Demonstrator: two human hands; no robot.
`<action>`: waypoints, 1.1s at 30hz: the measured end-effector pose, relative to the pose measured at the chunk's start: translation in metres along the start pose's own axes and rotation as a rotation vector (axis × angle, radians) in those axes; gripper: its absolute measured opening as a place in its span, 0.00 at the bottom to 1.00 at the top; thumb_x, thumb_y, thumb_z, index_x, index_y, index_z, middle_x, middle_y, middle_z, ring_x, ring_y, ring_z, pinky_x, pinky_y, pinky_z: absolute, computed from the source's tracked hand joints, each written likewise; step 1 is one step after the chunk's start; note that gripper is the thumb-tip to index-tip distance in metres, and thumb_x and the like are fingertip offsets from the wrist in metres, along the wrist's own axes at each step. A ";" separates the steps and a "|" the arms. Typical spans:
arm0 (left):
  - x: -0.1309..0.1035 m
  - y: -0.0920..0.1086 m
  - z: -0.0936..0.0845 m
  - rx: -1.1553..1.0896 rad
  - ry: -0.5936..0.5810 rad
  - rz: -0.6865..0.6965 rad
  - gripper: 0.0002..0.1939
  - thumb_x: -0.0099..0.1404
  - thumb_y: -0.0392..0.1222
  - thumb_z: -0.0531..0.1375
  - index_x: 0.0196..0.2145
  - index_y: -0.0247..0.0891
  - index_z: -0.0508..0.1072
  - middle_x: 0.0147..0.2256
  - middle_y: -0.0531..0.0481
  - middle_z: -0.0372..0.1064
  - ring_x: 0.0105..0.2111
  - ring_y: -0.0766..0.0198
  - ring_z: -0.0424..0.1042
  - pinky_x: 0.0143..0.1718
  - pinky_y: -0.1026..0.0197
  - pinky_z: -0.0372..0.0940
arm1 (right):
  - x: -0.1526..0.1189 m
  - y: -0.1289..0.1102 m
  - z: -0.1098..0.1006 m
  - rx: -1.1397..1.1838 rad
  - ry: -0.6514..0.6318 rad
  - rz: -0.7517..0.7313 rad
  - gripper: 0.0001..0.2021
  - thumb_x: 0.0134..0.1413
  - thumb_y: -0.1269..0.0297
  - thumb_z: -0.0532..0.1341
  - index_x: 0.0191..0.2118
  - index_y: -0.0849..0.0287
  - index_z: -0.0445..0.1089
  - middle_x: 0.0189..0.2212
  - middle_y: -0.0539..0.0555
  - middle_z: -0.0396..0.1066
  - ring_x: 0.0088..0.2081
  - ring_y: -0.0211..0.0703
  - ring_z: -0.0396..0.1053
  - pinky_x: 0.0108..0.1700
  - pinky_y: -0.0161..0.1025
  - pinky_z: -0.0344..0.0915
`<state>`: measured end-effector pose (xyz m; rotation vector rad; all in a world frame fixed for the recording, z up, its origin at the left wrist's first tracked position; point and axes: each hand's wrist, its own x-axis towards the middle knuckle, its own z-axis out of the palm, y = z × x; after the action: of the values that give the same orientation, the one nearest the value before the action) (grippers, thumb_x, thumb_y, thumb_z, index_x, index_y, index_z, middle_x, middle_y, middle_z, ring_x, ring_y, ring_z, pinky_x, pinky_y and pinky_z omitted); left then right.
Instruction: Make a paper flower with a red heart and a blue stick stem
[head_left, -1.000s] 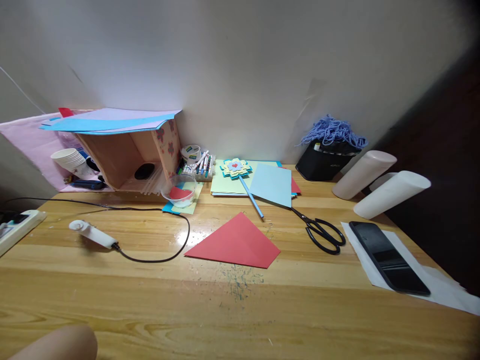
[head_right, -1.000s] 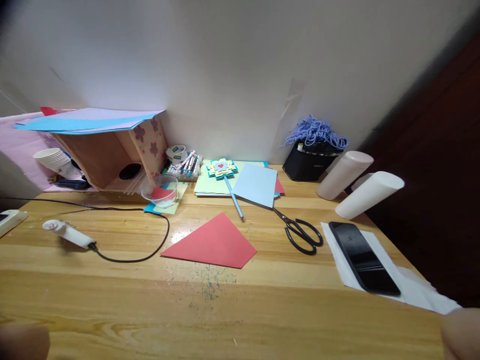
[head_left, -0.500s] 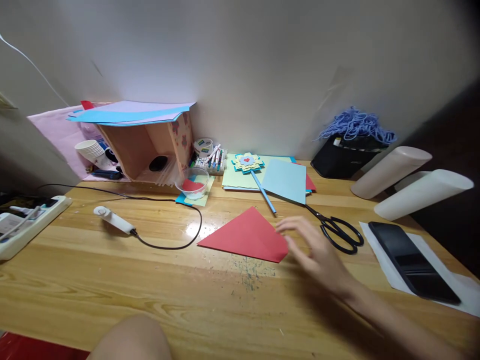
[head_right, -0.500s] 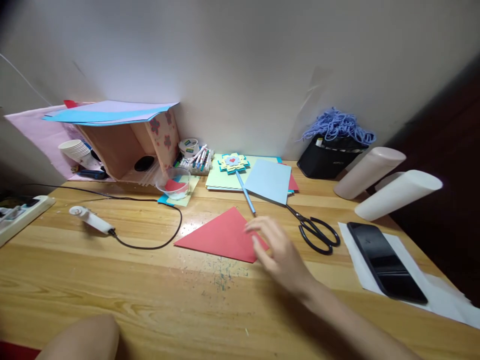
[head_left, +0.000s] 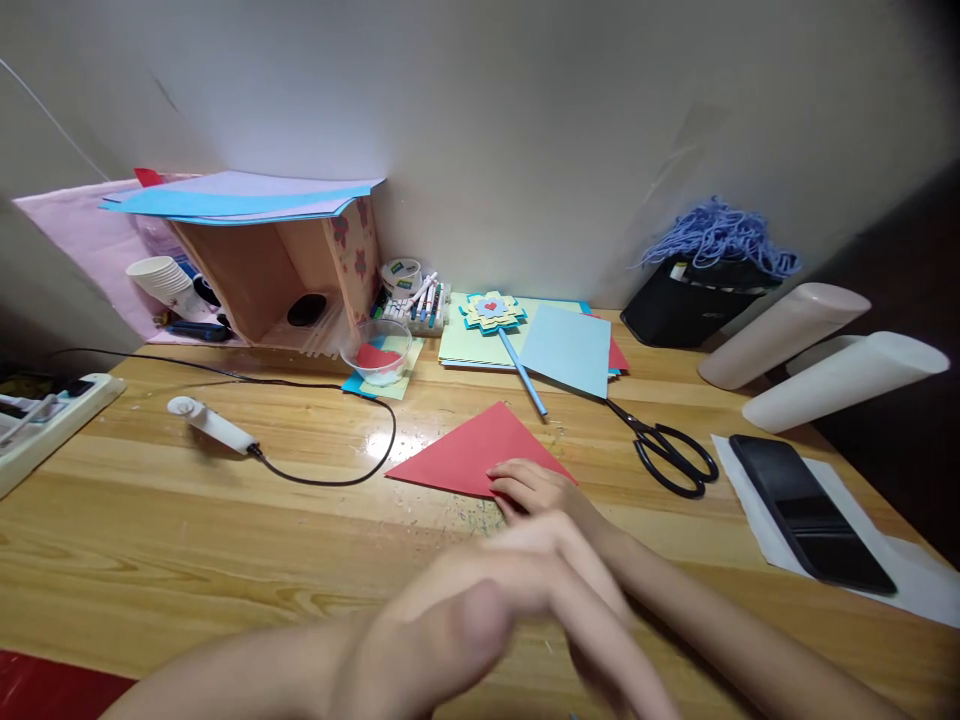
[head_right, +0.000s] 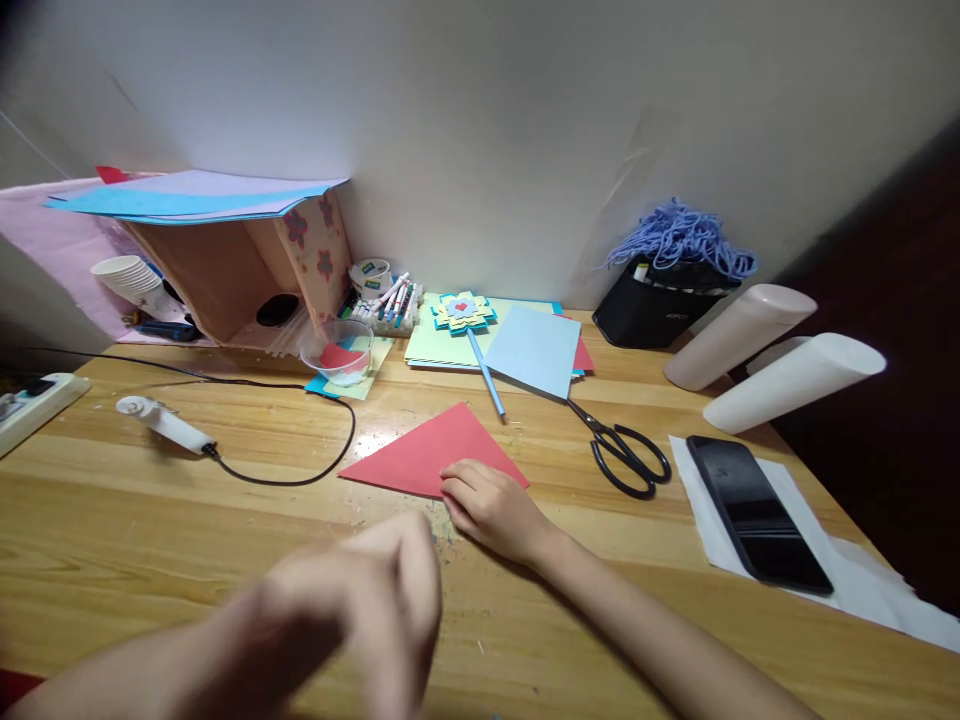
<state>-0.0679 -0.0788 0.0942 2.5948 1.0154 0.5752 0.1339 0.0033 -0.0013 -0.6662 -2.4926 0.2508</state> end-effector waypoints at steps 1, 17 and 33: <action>0.007 -0.008 0.006 -0.025 0.030 -0.026 0.11 0.67 0.41 0.49 0.40 0.42 0.70 0.41 0.47 0.67 0.38 0.65 0.66 0.39 0.61 0.65 | 0.001 0.000 0.000 -0.025 0.005 -0.022 0.08 0.55 0.72 0.53 0.39 0.61 0.67 0.34 0.57 0.72 0.37 0.43 0.69 0.38 0.39 0.68; 0.034 -0.089 0.075 0.248 0.247 -0.025 0.10 0.65 0.36 0.49 0.32 0.36 0.70 0.27 0.49 0.67 0.28 0.66 0.66 0.29 0.64 0.60 | 0.008 0.017 0.004 -0.070 0.146 0.060 0.07 0.52 0.73 0.57 0.37 0.59 0.70 0.31 0.54 0.74 0.32 0.39 0.69 0.35 0.36 0.64; 0.044 -0.112 0.068 0.229 0.114 -0.012 0.09 0.63 0.35 0.50 0.27 0.36 0.67 0.26 0.51 0.65 0.26 0.67 0.61 0.27 0.63 0.55 | 0.001 0.048 -0.007 0.023 0.070 0.059 0.07 0.49 0.75 0.57 0.32 0.59 0.69 0.27 0.53 0.72 0.30 0.40 0.67 0.32 0.36 0.64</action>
<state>-0.0716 0.0227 0.0000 2.7780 1.1954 0.6441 0.1564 0.0455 -0.0094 -0.7274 -2.4025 0.2733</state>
